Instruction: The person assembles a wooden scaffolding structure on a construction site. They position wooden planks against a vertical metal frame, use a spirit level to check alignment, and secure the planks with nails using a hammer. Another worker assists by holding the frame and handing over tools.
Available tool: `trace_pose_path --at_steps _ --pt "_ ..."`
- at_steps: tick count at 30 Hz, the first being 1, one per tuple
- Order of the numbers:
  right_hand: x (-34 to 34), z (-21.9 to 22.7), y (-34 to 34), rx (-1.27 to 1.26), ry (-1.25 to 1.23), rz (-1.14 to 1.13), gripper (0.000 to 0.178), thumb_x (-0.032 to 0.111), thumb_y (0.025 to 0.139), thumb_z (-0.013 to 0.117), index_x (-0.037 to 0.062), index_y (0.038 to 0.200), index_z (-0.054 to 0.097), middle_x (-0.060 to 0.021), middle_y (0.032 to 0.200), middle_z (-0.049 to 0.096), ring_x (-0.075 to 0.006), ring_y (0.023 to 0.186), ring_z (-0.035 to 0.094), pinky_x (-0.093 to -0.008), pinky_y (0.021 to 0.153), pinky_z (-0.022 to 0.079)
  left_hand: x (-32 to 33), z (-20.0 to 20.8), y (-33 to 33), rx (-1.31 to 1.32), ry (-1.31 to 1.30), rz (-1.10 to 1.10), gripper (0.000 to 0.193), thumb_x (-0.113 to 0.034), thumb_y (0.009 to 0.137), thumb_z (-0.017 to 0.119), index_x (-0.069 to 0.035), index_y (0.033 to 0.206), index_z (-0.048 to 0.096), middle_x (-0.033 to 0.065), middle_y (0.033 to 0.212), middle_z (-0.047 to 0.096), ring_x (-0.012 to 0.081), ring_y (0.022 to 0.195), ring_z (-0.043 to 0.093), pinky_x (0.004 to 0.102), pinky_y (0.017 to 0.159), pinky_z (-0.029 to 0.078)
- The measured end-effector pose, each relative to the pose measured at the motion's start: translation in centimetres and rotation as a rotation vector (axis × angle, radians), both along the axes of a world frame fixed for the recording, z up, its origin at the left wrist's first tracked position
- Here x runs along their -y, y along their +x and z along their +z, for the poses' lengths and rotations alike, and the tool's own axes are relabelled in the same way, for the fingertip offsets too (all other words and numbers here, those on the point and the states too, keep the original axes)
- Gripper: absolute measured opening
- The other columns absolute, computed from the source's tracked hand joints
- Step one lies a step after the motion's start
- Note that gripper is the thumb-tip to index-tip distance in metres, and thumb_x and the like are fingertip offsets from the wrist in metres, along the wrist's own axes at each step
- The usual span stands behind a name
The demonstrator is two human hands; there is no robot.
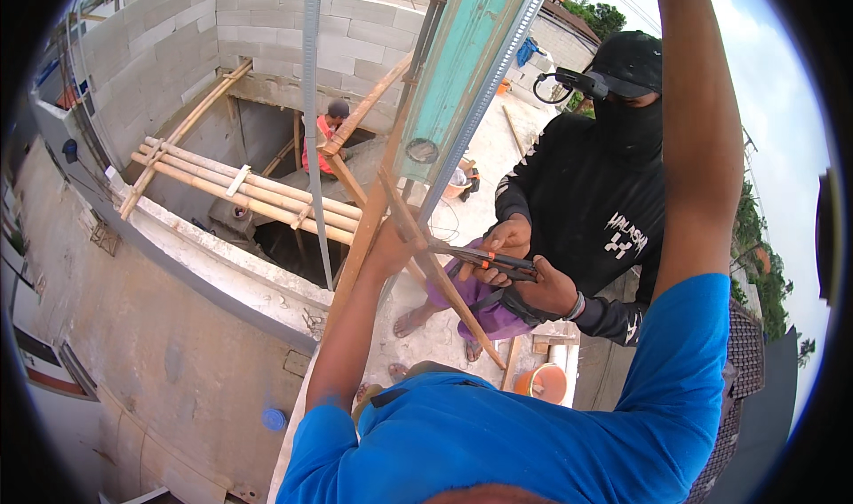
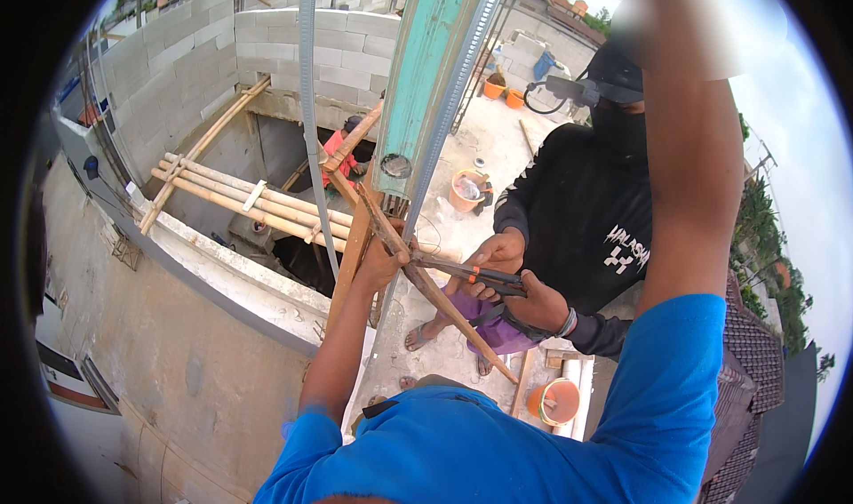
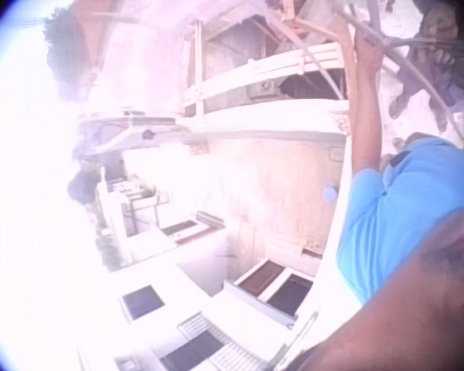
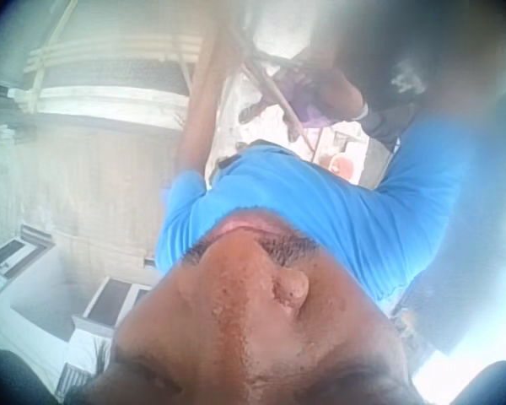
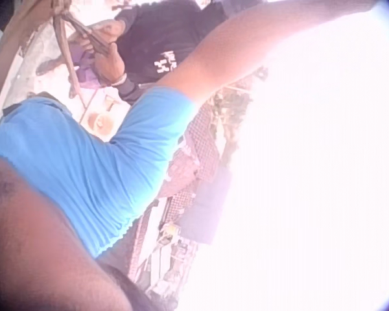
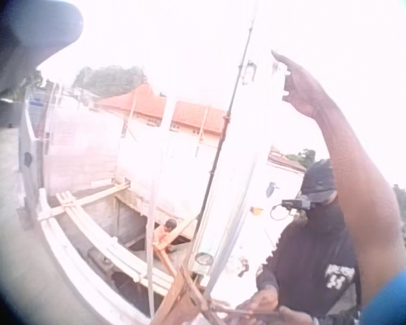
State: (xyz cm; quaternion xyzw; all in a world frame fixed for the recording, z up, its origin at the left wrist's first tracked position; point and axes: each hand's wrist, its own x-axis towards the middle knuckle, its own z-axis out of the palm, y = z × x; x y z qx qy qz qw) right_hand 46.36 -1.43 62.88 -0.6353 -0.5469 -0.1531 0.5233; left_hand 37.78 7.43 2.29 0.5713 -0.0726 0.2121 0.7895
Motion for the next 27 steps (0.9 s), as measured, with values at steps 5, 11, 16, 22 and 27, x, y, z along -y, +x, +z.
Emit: trace_pose_path --at_steps 5,11,16,22,27 --pt "-0.3 1.0 2.9 0.038 -0.019 0.053 0.068 0.046 0.112 0.044 0.0018 0.163 0.032 -0.0275 0.154 0.047 -0.0387 0.145 0.041 -0.0529 0.12 0.032 -0.5 0.6 -0.4 -0.047 -0.033 -0.036 0.099 -0.07 0.063 0.093 -0.006 0.126 0.052 0.0037 0.103 0.066 0.0155 0.098 0.064 0.033 0.087 0.053" --pt "0.3 0.8 0.5 -0.106 0.04 0.068 0.071 0.049 0.103 0.065 -0.0116 0.14 0.056 -0.0208 0.129 0.065 -0.031 0.124 0.06 -0.0479 0.112 0.042 -0.6 -1.4 0.2 0.049 -0.062 -0.035 0.078 -0.049 0.074 0.096 -0.005 0.122 0.054 0.0049 0.102 0.068 0.0164 0.096 0.067 0.0335 0.084 0.055" --pt "0.8 1.0 -0.7 -0.137 0.013 0.021 0.071 0.049 0.105 0.062 -0.0111 0.14 0.055 -0.0203 0.128 0.065 -0.0288 0.124 0.06 -0.0474 0.111 0.044 -0.4 -2.7 1.1 0.014 -0.044 -0.034 0.065 -0.036 0.078 0.095 -0.004 0.12 0.056 0.0053 0.1 0.068 0.0173 0.093 0.068 0.0351 0.084 0.057" --pt "0.9 1.1 -0.6 -0.145 0.011 0.034 0.067 0.049 0.103 0.065 -0.0087 0.137 0.058 -0.0184 0.126 0.066 -0.0273 0.122 0.06 -0.0478 0.111 0.043 -0.7 -3.5 1.2 0.017 -0.117 -0.081 0.055 -0.028 0.079 0.094 -0.005 0.115 0.059 0.0057 0.1 0.069 0.0185 0.093 0.068 0.0366 0.083 0.057" --pt "0.9 1.1 -0.4 -0.139 0.015 0.043 0.065 0.049 0.103 0.065 -0.0069 0.136 0.06 -0.0172 0.126 0.066 -0.0265 0.122 0.06 -0.0475 0.111 0.044 0.0 -1.9 0.4 0.087 -0.196 -0.128 0.055 -0.028 0.081 0.093 -0.005 0.118 0.059 0.0058 0.101 0.069 0.0188 0.094 0.068 0.0372 0.085 0.057"
